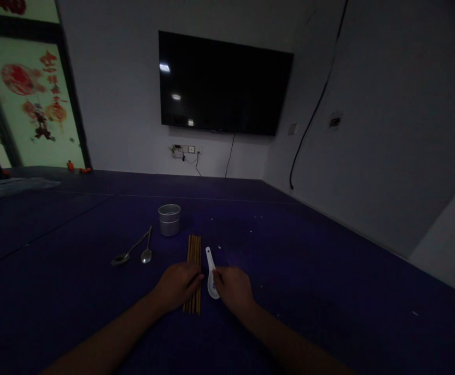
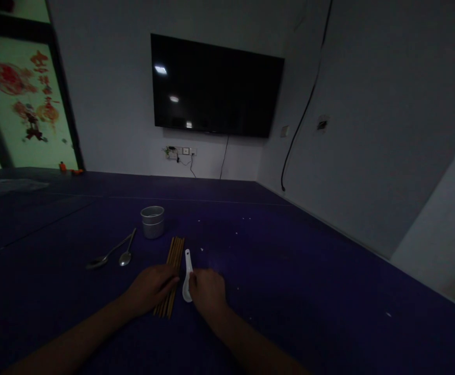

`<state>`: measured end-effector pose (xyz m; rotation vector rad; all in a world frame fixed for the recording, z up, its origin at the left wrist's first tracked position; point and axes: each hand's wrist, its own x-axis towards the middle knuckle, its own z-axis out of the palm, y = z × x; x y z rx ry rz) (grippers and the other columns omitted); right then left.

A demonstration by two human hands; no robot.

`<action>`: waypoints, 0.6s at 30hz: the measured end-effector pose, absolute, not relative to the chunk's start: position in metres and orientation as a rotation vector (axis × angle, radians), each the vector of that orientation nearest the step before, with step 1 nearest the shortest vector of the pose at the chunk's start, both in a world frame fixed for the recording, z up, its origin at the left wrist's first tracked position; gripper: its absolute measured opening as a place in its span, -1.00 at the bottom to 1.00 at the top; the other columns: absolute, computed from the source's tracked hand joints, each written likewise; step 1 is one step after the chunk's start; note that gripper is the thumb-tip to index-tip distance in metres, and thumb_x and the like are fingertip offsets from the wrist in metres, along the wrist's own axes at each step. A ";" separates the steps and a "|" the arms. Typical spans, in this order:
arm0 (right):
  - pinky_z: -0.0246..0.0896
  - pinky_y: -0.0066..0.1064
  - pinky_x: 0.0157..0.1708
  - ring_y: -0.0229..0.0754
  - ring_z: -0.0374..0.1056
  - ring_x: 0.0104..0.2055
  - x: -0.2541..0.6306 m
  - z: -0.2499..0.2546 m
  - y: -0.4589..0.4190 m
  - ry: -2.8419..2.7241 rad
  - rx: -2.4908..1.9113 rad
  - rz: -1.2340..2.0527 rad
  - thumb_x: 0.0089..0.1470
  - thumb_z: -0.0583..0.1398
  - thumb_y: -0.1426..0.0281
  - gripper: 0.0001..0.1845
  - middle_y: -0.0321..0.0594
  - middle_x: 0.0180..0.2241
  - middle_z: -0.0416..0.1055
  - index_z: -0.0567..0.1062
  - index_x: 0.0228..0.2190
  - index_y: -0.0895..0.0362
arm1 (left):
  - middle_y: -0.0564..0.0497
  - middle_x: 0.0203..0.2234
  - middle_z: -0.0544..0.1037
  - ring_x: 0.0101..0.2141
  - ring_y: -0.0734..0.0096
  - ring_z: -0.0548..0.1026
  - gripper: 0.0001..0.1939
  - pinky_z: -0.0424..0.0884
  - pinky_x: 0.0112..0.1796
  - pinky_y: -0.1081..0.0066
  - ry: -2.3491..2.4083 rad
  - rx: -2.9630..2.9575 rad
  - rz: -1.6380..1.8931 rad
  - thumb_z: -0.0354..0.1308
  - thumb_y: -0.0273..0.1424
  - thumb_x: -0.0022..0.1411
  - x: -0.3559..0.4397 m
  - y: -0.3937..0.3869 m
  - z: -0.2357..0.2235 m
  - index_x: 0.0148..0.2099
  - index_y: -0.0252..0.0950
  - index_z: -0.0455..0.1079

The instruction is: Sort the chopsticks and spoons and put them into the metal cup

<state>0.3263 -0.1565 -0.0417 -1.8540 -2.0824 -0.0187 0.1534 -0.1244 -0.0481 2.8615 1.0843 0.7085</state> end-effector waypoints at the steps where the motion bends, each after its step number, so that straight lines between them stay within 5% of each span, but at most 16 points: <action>1: 0.09 -0.46 -0.49 -0.14 0.47 -0.37 0.326 -0.042 -0.157 -2.086 -1.853 -0.023 0.20 0.01 0.36 -0.66 -0.15 -0.42 0.55 0.54 -0.44 0.08 | 0.01 -0.43 0.49 -0.39 0.37 0.46 -0.79 0.31 -0.37 0.42 1.083 2.865 0.705 -0.14 -0.39 0.31 0.153 -0.124 -0.049 -0.32 -0.26 0.29; 18: 0.15 -0.46 -0.37 -0.15 0.46 -0.26 0.326 -0.037 -0.156 -2.221 -1.893 0.080 0.23 -0.04 0.29 -0.63 -0.18 -0.30 0.55 0.55 -0.28 0.03 | 0.00 -0.33 0.49 -0.30 0.33 0.46 -0.87 0.32 -0.30 0.39 1.135 2.836 0.572 -0.12 -0.37 0.31 0.154 -0.121 -0.054 -0.23 -0.23 0.24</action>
